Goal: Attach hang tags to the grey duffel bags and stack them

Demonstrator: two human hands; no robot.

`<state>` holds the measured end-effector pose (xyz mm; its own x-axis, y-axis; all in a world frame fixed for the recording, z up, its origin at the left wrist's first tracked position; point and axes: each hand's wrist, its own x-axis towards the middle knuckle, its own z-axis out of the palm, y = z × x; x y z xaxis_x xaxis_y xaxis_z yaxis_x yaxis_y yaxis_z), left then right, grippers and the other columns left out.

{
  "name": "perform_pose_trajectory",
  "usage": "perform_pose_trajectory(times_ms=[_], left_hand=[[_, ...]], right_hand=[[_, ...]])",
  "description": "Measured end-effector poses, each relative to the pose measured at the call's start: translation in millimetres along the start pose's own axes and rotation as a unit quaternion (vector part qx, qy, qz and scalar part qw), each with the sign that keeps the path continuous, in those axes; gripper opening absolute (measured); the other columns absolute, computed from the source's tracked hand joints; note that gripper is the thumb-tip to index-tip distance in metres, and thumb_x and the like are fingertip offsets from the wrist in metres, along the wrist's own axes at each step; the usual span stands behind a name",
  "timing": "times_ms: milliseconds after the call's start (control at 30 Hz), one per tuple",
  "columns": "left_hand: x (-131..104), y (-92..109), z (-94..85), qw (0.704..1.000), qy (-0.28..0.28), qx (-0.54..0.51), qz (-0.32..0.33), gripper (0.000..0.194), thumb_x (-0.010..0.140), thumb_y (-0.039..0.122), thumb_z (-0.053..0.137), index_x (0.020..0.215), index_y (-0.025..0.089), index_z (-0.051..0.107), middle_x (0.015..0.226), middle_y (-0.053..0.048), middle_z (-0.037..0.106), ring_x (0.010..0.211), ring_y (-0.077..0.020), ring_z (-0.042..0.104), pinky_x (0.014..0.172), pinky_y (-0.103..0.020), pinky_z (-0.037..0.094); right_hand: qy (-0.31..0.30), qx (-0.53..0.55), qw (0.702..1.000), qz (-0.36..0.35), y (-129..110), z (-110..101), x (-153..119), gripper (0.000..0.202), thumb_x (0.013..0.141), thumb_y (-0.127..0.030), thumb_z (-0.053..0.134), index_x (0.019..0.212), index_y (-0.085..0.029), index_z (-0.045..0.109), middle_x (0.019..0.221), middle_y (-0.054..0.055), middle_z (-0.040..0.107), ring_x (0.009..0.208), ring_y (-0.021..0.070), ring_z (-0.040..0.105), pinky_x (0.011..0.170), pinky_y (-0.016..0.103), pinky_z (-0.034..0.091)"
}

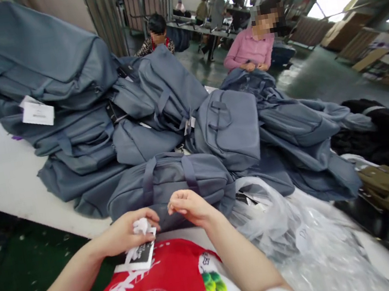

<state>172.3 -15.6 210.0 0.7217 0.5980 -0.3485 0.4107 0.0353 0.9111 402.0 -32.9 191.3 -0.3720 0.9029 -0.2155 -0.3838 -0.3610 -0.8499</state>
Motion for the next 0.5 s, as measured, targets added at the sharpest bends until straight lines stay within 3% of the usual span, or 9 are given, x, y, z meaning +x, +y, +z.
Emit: perform_pose_trajectory(times_ms=[100, 200, 300, 400, 500], left_hand=[[-16.1, -5.2, 0.3, 0.999, 0.039, 0.015, 0.026, 0.029, 0.073, 0.031, 0.064, 0.1, 0.02, 0.059, 0.093, -0.001, 0.067, 0.078, -0.0145, 0.06, 0.073, -0.023, 0.047], [-30.1, -9.2, -2.0, 0.997, 0.054, -0.016, 0.055, 0.021, 0.075, 0.024, 0.058, 0.095, 0.019, 0.062, 0.093, -0.002, 0.066, 0.078, -0.0147, 0.059, 0.073, -0.024, 0.046], [-42.2, -13.6, -2.7, 0.988, 0.055, -0.13, 0.064, 0.019, 0.077, 0.024, 0.056, 0.093, 0.016, 0.062, 0.092, -0.004, 0.065, 0.079, -0.0154, 0.059, 0.071, -0.024, 0.046], [-49.9, -18.1, 2.4, 0.972, 0.058, -0.216, 0.065, 0.022, 0.075, 0.032, 0.063, 0.086, 0.014, 0.063, 0.084, -0.005, 0.064, 0.073, -0.0146, 0.057, 0.067, -0.024, 0.046], [-50.5, -22.6, 11.9, 0.971, 0.052, -0.227, 0.052, 0.023, 0.073, 0.034, 0.068, 0.08, 0.012, 0.066, 0.078, -0.005, 0.065, 0.069, -0.0142, 0.057, 0.066, -0.024, 0.046]], right_hand=[[-0.039, 0.123, 0.99, 0.05, 6.5, 19.2, 10.5, 0.025, 0.073, -0.04, 0.072, 0.074, -0.017, 0.062, 0.039, -0.011, 0.02, 0.048, 0.0099, 0.034, 0.06, 0.026, 0.038], [-0.082, 0.146, 0.983, 0.077, 12.4, 40.4, 18.2, 0.033, 0.073, -0.038, 0.07, 0.097, -0.015, 0.066, 0.049, -0.01, 0.028, 0.045, 0.0066, 0.025, 0.054, 0.024, 0.033], [-0.102, 0.142, 0.981, 0.089, 19.8, 57.4, 25.6, 0.046, 0.068, -0.034, 0.074, 0.109, -0.017, 0.064, 0.058, -0.008, 0.036, 0.045, 0.004, 0.022, 0.05, 0.023, 0.027], [-0.114, 0.143, 0.978, 0.101, 28.6, 66.0, 32.7, 0.047, 0.066, -0.033, 0.075, 0.11, -0.018, 0.065, 0.056, -0.009, 0.034, 0.044, 0.0037, 0.021, 0.048, 0.022, 0.022], [-0.123, 0.115, 0.977, 0.129, 37.9, 67.9, 40.3, 0.04, 0.065, -0.032, 0.077, 0.101, -0.017, 0.068, 0.05, -0.01, 0.032, 0.042, 0.0033, 0.021, 0.045, 0.021, 0.02]])
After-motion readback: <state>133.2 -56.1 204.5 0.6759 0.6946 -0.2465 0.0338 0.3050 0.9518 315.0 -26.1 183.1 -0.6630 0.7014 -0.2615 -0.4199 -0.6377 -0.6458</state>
